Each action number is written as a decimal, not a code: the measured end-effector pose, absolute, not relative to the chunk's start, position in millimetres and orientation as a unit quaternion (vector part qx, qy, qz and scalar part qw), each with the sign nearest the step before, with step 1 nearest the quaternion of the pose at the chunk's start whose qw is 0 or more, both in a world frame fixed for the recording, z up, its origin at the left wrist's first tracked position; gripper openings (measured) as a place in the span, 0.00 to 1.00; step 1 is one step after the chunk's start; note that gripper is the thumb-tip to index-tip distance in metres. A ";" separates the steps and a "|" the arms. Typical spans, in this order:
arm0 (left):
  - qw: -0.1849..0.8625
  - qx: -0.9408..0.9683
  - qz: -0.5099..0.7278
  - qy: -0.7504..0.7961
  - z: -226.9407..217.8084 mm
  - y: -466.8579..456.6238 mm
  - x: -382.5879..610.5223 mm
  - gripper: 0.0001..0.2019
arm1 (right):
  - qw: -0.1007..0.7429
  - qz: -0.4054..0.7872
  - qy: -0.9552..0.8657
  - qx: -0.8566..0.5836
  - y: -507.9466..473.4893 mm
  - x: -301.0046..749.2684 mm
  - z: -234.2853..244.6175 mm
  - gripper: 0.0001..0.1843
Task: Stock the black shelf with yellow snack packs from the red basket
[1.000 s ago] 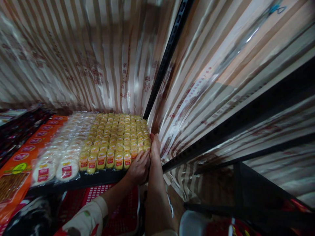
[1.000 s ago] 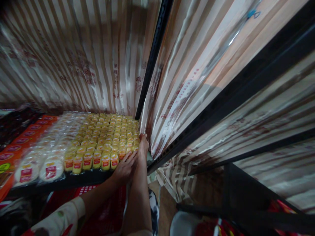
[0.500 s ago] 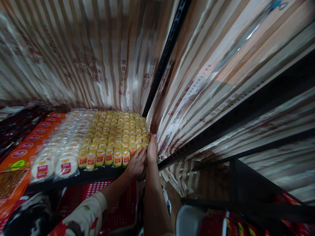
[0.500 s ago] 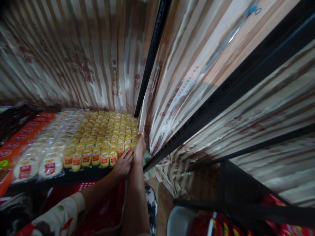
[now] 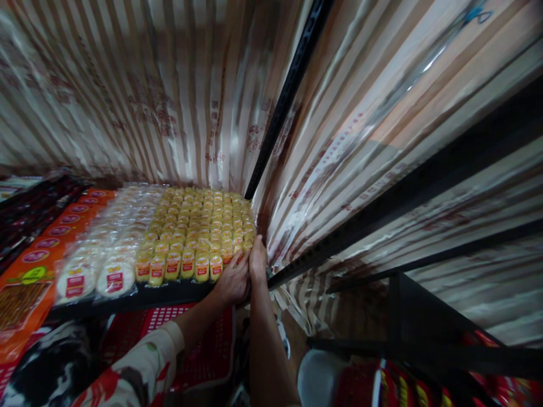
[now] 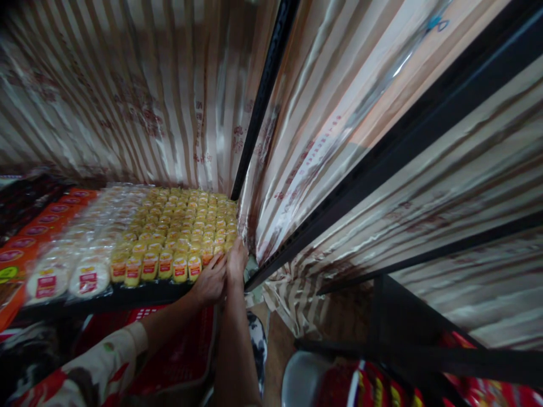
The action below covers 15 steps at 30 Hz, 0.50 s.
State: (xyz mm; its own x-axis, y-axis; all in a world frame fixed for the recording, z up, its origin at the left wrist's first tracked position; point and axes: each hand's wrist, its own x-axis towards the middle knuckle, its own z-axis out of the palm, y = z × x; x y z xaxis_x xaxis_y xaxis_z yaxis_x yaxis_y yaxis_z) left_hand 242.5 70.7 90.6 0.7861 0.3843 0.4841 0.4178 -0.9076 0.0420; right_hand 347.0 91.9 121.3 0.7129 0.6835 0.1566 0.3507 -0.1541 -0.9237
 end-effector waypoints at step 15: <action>0.075 -0.953 -0.197 -0.219 98.0 68.4 240.3 0.29 | 0.596 0.041 -0.394 -0.699 36.6 312.1 127.8 0.29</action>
State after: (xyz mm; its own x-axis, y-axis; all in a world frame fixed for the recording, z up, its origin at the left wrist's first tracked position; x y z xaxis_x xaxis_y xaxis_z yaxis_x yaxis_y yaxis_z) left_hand 240.3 68.4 98.0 0.8266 0.3874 0.4082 0.4466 -0.8929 -0.0570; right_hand 312.1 36.6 127.8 0.6866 0.5993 0.4117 0.5013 0.0199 -0.8650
